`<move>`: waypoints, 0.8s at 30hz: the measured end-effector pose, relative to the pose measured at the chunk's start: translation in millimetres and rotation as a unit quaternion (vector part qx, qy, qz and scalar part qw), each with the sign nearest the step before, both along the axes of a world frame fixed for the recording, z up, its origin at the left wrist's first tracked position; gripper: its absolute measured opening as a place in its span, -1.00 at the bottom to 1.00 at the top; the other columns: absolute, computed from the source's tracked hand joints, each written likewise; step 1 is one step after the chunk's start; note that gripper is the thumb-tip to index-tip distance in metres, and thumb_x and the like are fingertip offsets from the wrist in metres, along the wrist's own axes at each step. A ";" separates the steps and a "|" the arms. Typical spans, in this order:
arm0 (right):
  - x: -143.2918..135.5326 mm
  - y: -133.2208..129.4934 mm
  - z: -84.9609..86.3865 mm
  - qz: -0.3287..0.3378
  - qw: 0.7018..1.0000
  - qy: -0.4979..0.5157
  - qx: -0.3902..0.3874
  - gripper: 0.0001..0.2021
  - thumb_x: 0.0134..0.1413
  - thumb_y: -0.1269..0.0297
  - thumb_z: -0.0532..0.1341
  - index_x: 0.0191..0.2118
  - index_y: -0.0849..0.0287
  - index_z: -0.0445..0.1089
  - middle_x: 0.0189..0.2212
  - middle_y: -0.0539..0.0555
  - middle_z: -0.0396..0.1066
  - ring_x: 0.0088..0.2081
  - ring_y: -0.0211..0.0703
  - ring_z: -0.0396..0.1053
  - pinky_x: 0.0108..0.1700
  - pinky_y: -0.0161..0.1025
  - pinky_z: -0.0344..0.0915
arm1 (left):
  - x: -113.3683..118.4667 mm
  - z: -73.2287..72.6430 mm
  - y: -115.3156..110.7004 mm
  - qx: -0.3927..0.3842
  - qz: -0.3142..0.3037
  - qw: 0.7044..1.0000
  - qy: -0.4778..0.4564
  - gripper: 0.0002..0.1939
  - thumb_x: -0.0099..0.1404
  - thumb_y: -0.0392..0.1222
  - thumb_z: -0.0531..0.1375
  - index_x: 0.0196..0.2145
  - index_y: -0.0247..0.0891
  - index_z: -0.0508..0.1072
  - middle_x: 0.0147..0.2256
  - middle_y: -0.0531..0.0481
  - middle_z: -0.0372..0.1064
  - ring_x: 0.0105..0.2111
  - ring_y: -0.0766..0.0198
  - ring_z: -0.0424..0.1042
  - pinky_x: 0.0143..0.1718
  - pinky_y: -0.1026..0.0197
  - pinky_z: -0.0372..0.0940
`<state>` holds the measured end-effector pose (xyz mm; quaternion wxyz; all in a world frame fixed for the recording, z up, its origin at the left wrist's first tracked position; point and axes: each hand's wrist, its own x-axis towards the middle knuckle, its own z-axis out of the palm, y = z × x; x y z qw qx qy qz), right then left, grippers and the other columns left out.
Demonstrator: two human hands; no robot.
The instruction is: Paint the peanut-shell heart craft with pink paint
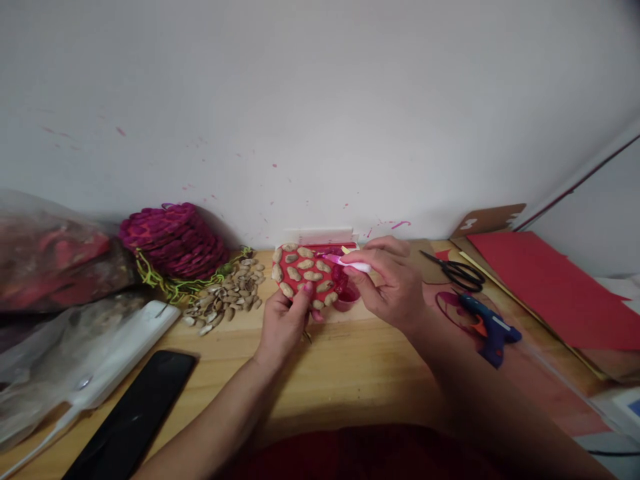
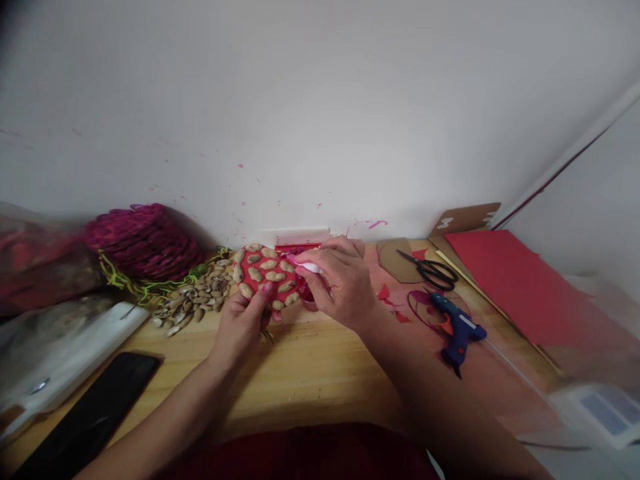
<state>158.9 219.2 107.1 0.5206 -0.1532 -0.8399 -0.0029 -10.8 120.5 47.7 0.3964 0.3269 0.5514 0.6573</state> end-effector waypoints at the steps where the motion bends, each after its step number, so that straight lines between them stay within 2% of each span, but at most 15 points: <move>1: -0.3 -0.1 -0.4 0.003 1.000 -0.002 -0.001 -0.85 0.30 0.40 0.33 -0.08 0.02 0.57 -0.28 -0.03 0.67 -0.14 -0.06 0.52 0.00 -0.07 0.35 | -0.4 -1.4 0.3 0.001 -0.001 1.000 0.002 -0.45 0.17 0.31 0.42 -0.55 -0.24 0.47 -0.69 0.00 0.40 -0.71 0.44 0.11 -0.66 0.34 -0.03; 7: -1.0 0.9 -2.7 -0.007 1.000 0.006 0.019 -0.81 0.29 0.42 0.32 -0.06 0.01 0.58 -0.27 -0.03 0.67 -0.13 -0.04 0.52 0.00 -0.06 0.35 | -1.2 -5.7 -0.2 0.005 0.003 1.000 0.008 -0.46 0.21 0.31 0.40 -0.54 -0.25 0.49 -0.67 -0.01 0.42 -0.70 0.44 0.11 -0.66 0.34 -0.05; 13: -0.2 0.4 0.0 0.003 1.000 0.015 -0.024 -0.85 0.30 0.39 0.32 -0.08 0.03 0.58 -0.28 -0.01 0.68 -0.15 -0.06 0.56 0.00 -0.04 0.38 | -0.5 -3.4 -1.9 0.016 -0.006 1.000 0.021 -0.51 0.25 0.24 0.40 -0.53 -0.24 0.50 -0.66 -0.01 0.43 -0.69 0.41 0.18 -0.66 0.34 -0.02; 19: 1.1 0.6 1.6 -0.018 0.999 0.020 -0.021 -0.87 0.31 0.38 0.31 -0.11 0.02 0.57 -0.29 -0.02 0.67 -0.16 -0.07 0.56 -0.04 -0.04 0.39 | -0.9 -5.4 -0.3 0.019 0.003 1.000 0.020 -0.53 0.24 0.22 0.40 -0.54 -0.23 0.49 -0.67 0.00 0.42 -0.70 0.40 0.19 -0.65 0.33 0.05; 24: 0.1 -0.6 0.6 0.002 1.000 0.017 -0.025 -0.87 0.32 0.36 0.31 -0.08 0.02 0.57 -0.28 -0.02 0.67 -0.14 -0.06 0.57 -0.01 -0.03 0.39 | 0.9 -0.7 -1.8 0.029 0.002 0.999 0.044 -0.53 0.26 0.20 0.40 -0.54 -0.22 0.48 -0.67 0.01 0.41 -0.69 0.37 0.24 -0.63 0.32 0.12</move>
